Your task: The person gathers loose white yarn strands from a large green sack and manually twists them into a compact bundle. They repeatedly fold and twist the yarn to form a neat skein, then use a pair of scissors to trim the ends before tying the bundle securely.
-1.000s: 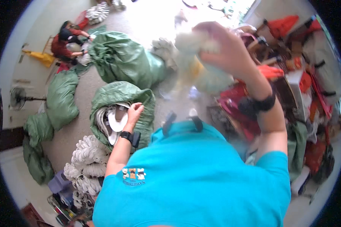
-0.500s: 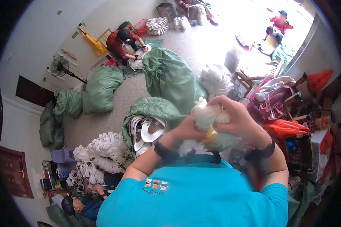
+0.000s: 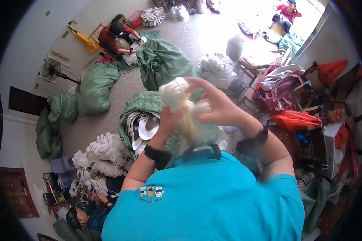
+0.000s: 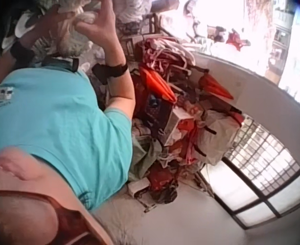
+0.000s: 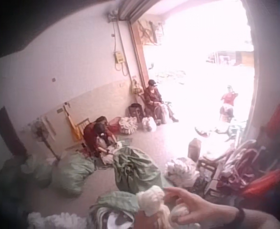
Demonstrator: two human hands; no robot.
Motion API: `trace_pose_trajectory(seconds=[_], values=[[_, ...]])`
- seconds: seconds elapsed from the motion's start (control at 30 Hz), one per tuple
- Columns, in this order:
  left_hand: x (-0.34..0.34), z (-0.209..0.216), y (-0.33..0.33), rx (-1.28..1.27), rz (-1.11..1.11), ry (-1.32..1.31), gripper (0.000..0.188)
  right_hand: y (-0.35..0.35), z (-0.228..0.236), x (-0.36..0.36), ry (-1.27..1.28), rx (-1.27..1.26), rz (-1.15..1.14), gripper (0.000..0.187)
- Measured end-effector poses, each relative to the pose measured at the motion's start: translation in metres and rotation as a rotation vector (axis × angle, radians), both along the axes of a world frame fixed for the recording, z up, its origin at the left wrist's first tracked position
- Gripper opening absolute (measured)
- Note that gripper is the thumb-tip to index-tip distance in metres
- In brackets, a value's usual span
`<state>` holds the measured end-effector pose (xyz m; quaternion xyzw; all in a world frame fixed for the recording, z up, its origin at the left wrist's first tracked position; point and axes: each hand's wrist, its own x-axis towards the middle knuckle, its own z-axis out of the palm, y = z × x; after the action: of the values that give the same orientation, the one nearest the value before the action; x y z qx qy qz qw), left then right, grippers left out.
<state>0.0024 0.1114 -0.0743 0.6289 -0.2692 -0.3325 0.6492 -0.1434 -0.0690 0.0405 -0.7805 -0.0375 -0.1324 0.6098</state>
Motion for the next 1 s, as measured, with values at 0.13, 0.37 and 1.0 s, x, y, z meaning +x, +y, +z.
trace_pose_trajectory(seconds=[0.13, 0.37, 1.0], values=[[-0.014, -0.005, -0.004, -0.085, -0.013, 0.011, 0.048, 0.014, -0.009, 0.019, -0.065, 0.180, -0.044, 0.085], [-0.035, 0.029, -0.013, -0.229, -0.210, 0.586, 0.049, -0.004, -0.020, 0.035, -0.003, 0.403, -0.383, 0.071], [-0.051, 0.012, -0.084, -0.013, -0.212, 0.373, 0.074, -0.087, -0.093, -0.072, -0.014, 0.185, -0.293, 0.043]])
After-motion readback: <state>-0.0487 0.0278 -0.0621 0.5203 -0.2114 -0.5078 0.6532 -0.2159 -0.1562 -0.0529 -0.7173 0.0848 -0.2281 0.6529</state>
